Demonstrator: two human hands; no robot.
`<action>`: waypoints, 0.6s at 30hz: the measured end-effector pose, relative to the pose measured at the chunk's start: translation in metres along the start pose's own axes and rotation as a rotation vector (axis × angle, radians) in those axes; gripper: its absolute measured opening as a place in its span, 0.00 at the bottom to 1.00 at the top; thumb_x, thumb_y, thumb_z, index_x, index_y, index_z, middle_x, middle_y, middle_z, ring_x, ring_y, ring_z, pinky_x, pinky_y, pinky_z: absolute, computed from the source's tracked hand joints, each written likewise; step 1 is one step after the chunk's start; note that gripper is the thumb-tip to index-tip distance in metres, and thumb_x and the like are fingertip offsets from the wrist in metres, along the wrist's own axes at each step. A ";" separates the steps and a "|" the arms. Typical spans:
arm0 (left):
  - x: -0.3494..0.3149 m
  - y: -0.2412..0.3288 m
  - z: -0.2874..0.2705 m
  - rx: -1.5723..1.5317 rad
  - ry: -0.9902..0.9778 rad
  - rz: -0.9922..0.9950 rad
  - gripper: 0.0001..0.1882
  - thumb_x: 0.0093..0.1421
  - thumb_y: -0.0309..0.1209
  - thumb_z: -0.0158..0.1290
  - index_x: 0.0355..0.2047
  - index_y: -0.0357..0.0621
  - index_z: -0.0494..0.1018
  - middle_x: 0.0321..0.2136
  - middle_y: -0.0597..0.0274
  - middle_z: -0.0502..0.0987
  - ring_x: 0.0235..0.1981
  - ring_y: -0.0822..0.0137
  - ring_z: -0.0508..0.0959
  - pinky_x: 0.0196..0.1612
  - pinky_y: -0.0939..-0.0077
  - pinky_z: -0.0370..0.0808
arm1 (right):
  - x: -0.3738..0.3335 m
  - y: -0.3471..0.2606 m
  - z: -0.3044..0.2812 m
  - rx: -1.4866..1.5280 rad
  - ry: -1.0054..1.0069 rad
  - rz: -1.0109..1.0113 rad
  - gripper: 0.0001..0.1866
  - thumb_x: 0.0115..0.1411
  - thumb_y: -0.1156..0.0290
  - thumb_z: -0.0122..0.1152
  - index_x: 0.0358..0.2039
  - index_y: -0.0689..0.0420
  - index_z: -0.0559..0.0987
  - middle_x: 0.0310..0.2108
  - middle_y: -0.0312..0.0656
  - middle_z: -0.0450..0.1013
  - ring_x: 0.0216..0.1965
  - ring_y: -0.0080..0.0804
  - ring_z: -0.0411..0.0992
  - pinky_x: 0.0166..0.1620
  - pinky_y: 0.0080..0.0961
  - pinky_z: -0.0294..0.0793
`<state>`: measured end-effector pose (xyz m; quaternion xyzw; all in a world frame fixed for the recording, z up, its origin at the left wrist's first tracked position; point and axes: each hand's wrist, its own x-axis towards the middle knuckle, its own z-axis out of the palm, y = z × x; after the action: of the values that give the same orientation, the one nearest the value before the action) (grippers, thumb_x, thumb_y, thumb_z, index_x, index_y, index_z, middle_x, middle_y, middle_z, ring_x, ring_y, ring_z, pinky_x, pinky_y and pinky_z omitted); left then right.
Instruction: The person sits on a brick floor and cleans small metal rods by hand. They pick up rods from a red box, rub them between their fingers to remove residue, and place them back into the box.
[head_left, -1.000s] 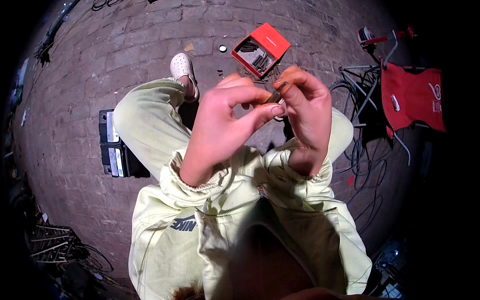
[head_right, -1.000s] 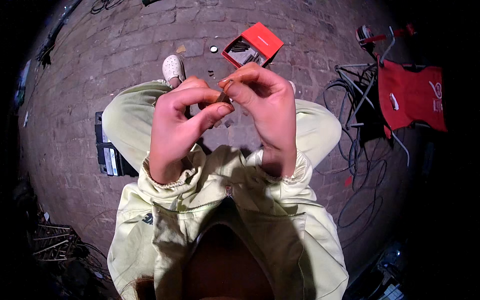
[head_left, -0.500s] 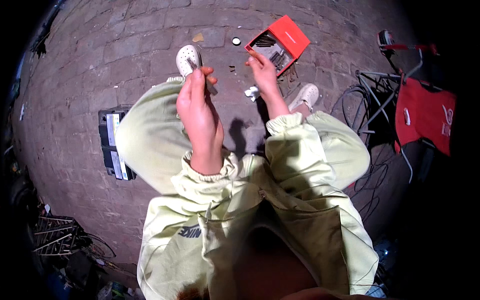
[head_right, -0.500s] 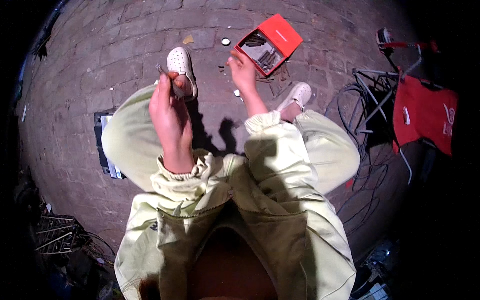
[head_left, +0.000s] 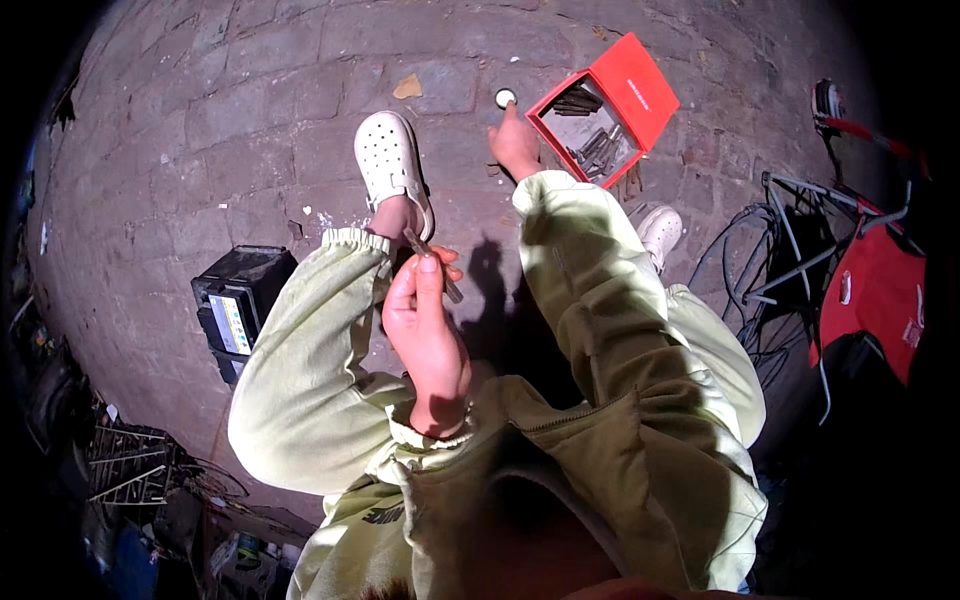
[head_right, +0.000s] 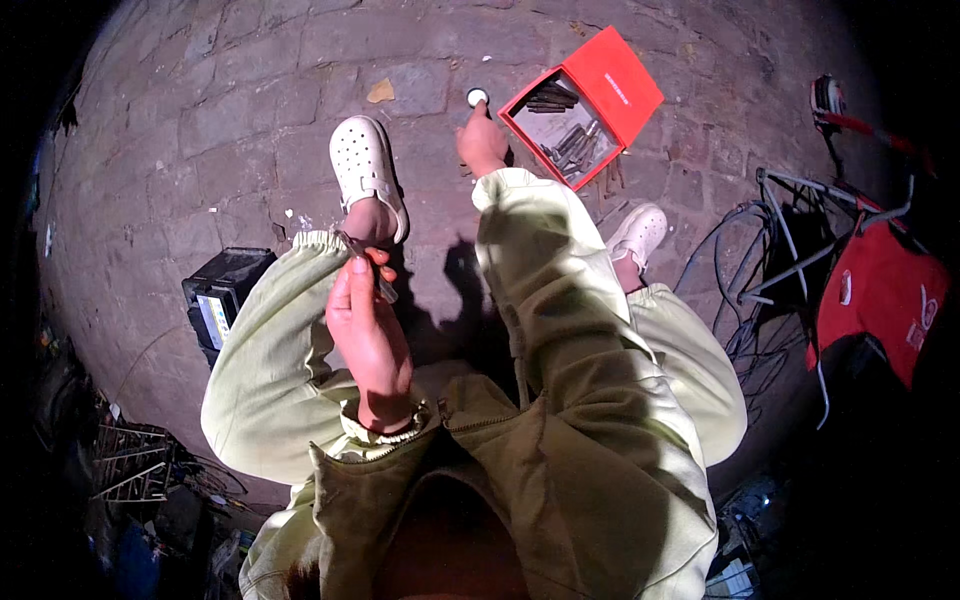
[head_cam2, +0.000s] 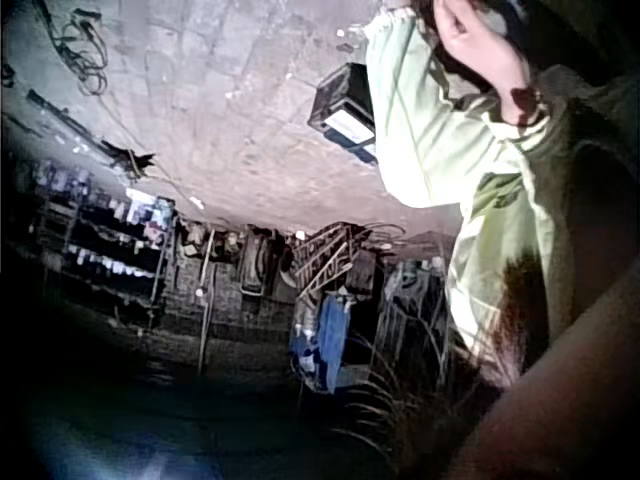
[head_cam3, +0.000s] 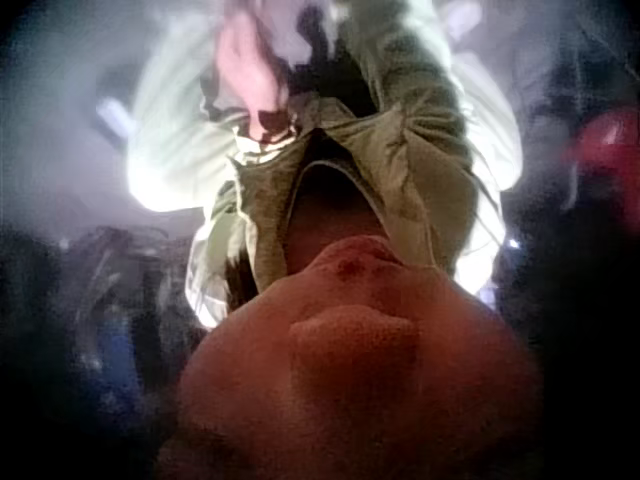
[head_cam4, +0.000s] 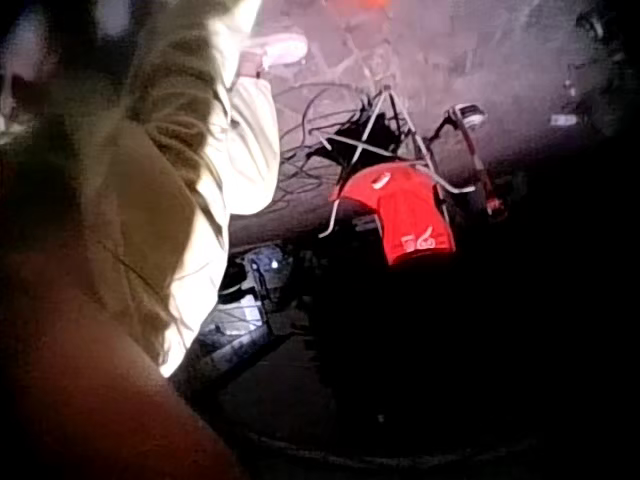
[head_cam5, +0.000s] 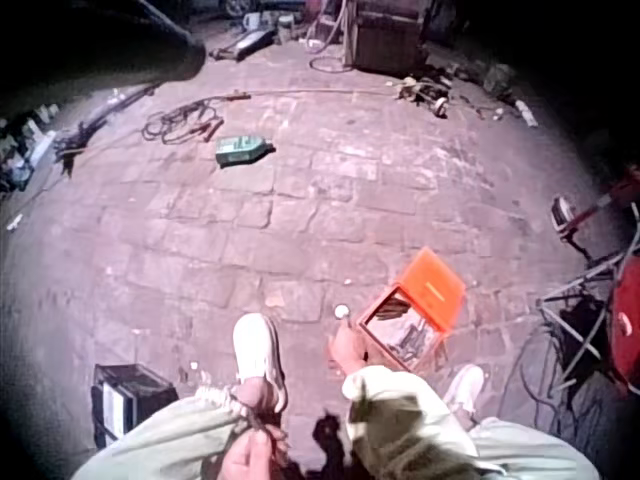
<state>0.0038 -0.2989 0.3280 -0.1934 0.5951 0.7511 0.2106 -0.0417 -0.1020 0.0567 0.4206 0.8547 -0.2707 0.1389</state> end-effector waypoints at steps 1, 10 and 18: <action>0.001 -0.002 0.000 0.016 0.007 -0.004 0.12 0.64 0.33 0.48 0.33 0.35 0.74 0.29 0.65 0.75 0.30 0.78 0.69 0.38 0.82 0.64 | 0.003 -0.002 0.002 -0.009 0.004 0.000 0.36 0.54 0.61 0.58 0.60 0.60 0.58 0.33 0.58 0.75 0.37 0.56 0.74 0.40 0.47 0.72; 0.007 -0.010 -0.006 0.057 -0.055 -0.022 0.11 0.65 0.31 0.46 0.35 0.35 0.74 0.32 0.63 0.75 0.30 0.77 0.69 0.38 0.83 0.64 | 0.011 0.001 0.016 0.073 0.150 -0.102 0.32 0.55 0.63 0.59 0.57 0.61 0.61 0.35 0.55 0.75 0.35 0.48 0.76 0.37 0.41 0.73; -0.008 0.012 0.000 0.091 -0.125 -0.091 0.12 0.63 0.34 0.49 0.34 0.36 0.75 0.25 0.71 0.71 0.28 0.80 0.65 0.34 0.86 0.60 | -0.017 0.009 -0.036 2.126 -0.632 0.344 0.22 0.65 0.53 0.46 0.47 0.59 0.72 0.25 0.32 0.59 0.19 0.18 0.51 0.22 0.15 0.53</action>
<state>0.0042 -0.3020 0.3424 -0.1633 0.6050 0.7234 0.2901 -0.0249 -0.0877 0.0909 0.3502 0.0460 -0.9345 -0.0444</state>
